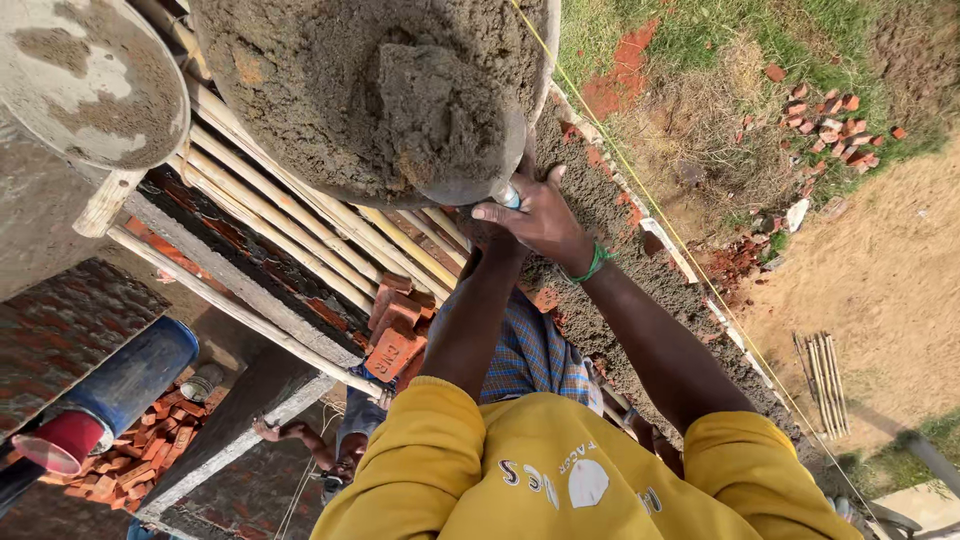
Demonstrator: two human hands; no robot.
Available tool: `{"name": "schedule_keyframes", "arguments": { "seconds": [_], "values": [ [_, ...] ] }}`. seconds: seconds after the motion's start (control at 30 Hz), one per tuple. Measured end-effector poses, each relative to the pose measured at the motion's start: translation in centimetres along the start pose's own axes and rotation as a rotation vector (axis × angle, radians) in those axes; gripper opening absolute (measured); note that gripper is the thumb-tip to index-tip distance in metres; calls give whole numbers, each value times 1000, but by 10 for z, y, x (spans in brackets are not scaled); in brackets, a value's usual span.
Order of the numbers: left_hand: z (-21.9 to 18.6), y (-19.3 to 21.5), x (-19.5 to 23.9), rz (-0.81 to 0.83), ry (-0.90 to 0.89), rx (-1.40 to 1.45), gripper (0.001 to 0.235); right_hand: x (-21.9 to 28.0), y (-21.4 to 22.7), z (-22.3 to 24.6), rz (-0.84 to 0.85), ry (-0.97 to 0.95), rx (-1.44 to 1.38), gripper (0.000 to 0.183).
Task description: The person applies mortar to a row of bricks using a trowel and then places bricks onto the mortar line. The person also scoops mortar from a bowl and spreads it over the brick layers.
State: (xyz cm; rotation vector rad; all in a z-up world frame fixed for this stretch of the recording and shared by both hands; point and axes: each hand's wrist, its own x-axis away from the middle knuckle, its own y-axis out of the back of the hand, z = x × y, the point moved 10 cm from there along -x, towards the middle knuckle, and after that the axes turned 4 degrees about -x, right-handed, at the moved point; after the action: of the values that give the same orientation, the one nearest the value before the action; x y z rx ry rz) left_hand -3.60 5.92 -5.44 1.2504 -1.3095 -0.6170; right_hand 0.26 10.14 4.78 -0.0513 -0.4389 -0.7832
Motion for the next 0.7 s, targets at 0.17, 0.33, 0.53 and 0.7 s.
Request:
{"name": "schedule_keyframes", "arguments": {
  "seconds": [0.17, 0.33, 0.53, 0.7],
  "values": [
    [-5, 3, -6, -18, 29, -64, 77, 26, 50, 56, -47, 235, 185, 35],
    [-16, 13, -20, -66, 35, -134, 77, 91, 183, 14, -88, 221, 147, 21],
    [-22, 25, -17, -92, 1, -164, 77, 106, 326, -197, -272, -95, 684, 22],
    [-35, 31, -23, -185, -100, -233, 75, 34, 324, -388, -57, -268, 885, 45]
  ]
}}
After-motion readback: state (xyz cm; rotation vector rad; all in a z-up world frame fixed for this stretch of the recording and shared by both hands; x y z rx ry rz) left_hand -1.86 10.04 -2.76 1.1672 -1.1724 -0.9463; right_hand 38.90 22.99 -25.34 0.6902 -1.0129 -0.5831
